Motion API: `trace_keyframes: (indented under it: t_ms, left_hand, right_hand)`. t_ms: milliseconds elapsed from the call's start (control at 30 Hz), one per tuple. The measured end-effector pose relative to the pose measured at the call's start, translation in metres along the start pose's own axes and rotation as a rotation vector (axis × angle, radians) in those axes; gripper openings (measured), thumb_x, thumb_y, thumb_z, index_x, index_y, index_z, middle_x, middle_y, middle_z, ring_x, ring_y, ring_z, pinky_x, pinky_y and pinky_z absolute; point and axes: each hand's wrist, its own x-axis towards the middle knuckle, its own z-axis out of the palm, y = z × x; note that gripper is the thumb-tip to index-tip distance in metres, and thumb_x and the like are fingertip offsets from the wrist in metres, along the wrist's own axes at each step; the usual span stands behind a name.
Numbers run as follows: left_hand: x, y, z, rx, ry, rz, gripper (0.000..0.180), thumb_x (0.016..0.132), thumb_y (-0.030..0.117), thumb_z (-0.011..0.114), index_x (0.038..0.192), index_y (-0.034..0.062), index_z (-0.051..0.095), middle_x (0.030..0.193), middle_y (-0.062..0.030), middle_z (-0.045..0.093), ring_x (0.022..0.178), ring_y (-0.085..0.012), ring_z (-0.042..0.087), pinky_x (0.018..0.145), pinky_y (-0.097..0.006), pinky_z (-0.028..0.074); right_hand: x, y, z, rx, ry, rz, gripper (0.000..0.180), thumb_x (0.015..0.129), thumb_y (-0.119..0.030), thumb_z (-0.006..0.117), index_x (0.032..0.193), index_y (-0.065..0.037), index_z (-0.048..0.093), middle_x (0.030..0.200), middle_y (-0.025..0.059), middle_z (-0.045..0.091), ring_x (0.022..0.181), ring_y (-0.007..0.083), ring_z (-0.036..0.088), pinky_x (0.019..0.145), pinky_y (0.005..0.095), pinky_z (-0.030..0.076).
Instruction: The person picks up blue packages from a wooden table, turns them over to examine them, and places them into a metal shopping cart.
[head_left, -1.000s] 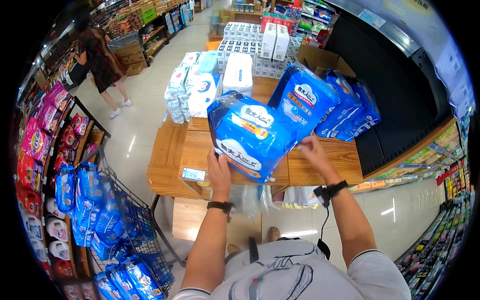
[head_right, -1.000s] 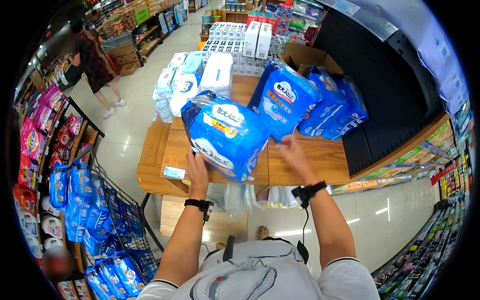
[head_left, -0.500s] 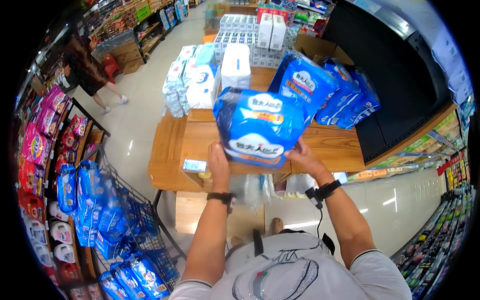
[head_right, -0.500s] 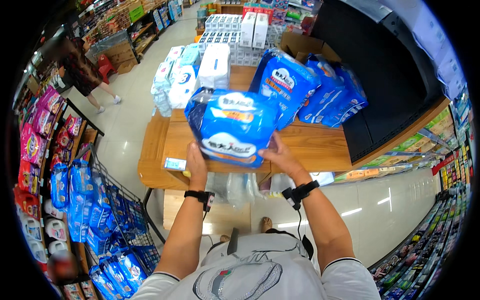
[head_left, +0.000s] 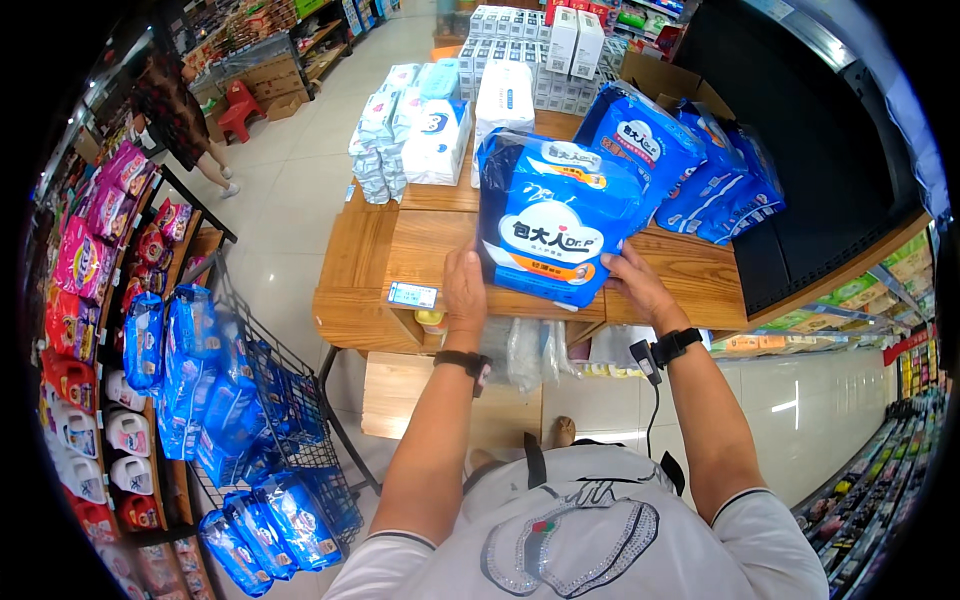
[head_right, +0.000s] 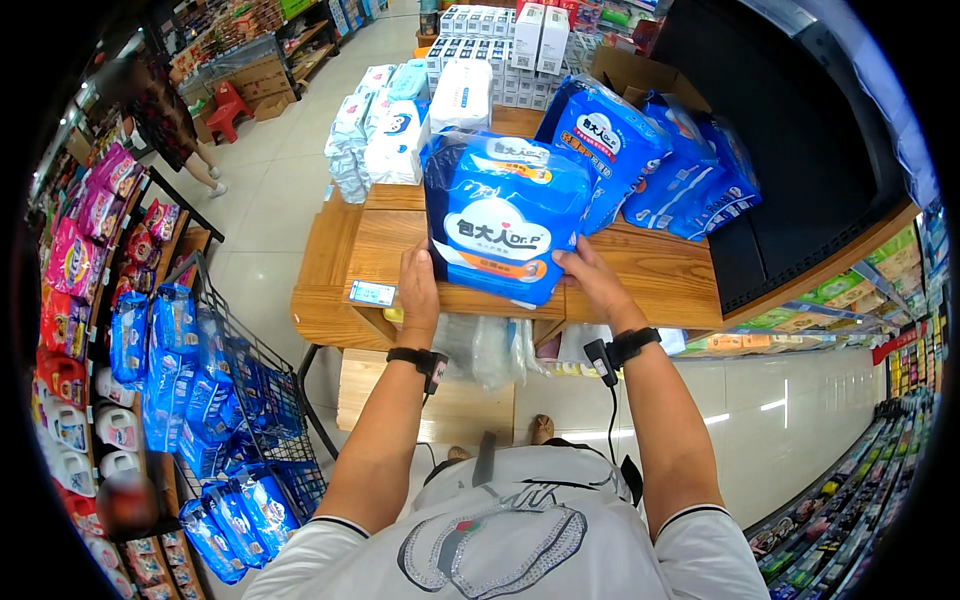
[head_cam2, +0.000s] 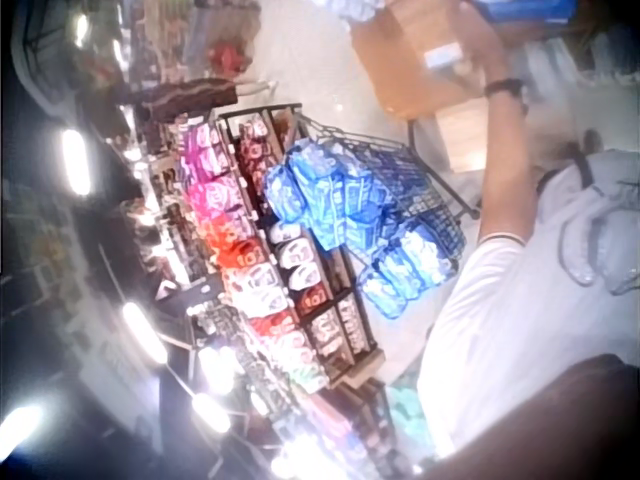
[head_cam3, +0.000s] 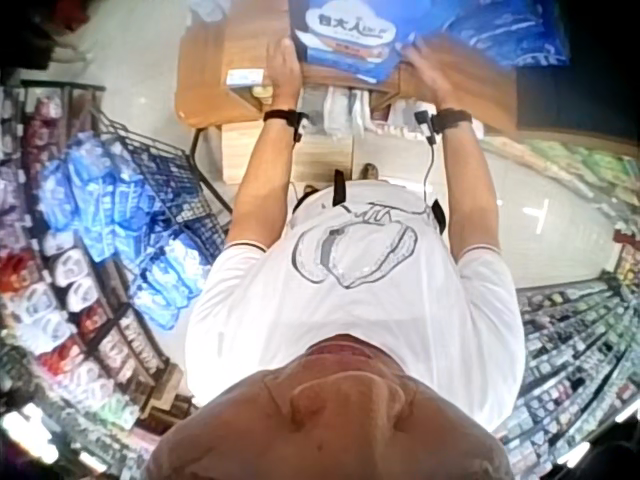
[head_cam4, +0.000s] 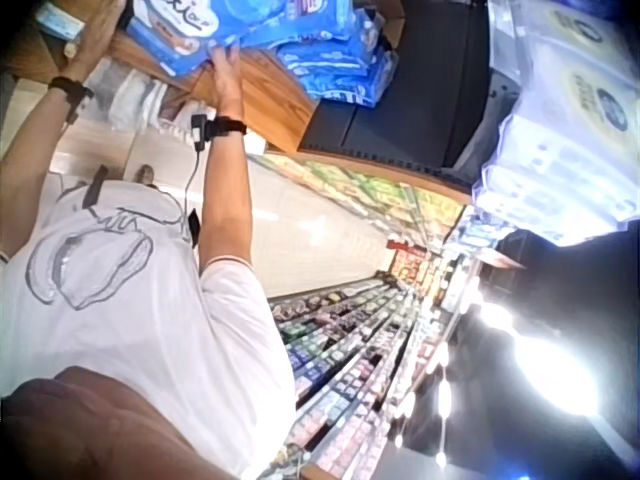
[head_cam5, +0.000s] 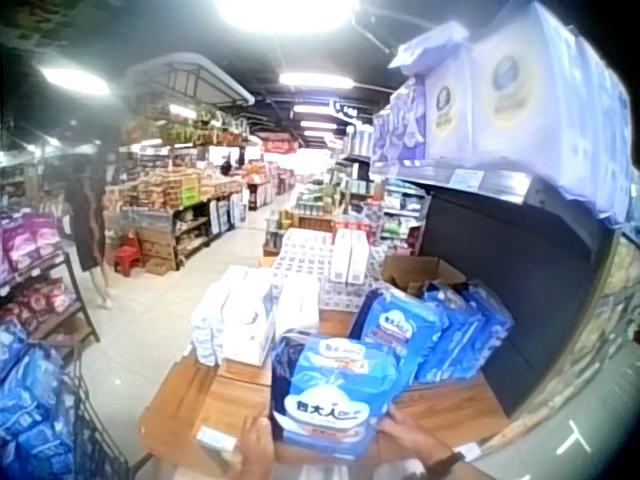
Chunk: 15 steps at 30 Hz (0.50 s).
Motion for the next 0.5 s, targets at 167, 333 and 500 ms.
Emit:
trace_keyframes:
  t_ms: [167, 333, 500]
  left_hand:
    - [0.001, 0.001, 0.002, -0.022, 0.014, 0.012, 0.045, 0.11, 0.028, 0.036, 0.126, -0.0046, 0.062, 0.123, -0.0202, 0.061, 0.117, -0.0346, 0.057, 0.103, -0.04, 0.043]
    - [-0.001, 0.003, 0.0, -0.008, 0.017, -0.02, 0.044, 0.11, 0.027, 0.037, 0.128, -0.0047, 0.062, 0.125, -0.0204, 0.062, 0.118, -0.0354, 0.057, 0.103, -0.04, 0.043]
    - [-0.001, 0.004, 0.004, -0.004, 0.036, -0.019, 0.041, 0.108, 0.025, 0.039, 0.125, -0.0032, 0.062, 0.12, -0.0203, 0.062, 0.113, -0.037, 0.058, 0.1, -0.043, 0.043]
  right_hand:
    - [0.0, -0.004, 0.0, 0.006, 0.0, 0.002, 0.071, 0.095, -0.04, 0.065, 0.154, -0.012, 0.037, 0.144, 0.0098, 0.054, 0.129, 0.0234, 0.054, 0.107, 0.0385, 0.045]
    - [0.0, 0.006, 0.0, 0.006, -0.028, -0.015, 0.075, 0.095, -0.039, 0.066, 0.157, -0.014, 0.032, 0.142, 0.0087, 0.054, 0.126, 0.0218, 0.054, 0.103, 0.0383, 0.047]
    - [-0.003, 0.006, 0.0, 0.018, -0.045, -0.017, 0.083, 0.093, -0.039, 0.067, 0.16, -0.015, 0.025, 0.143, 0.0092, 0.053, 0.124, 0.0224, 0.053, 0.102, 0.0375, 0.046]
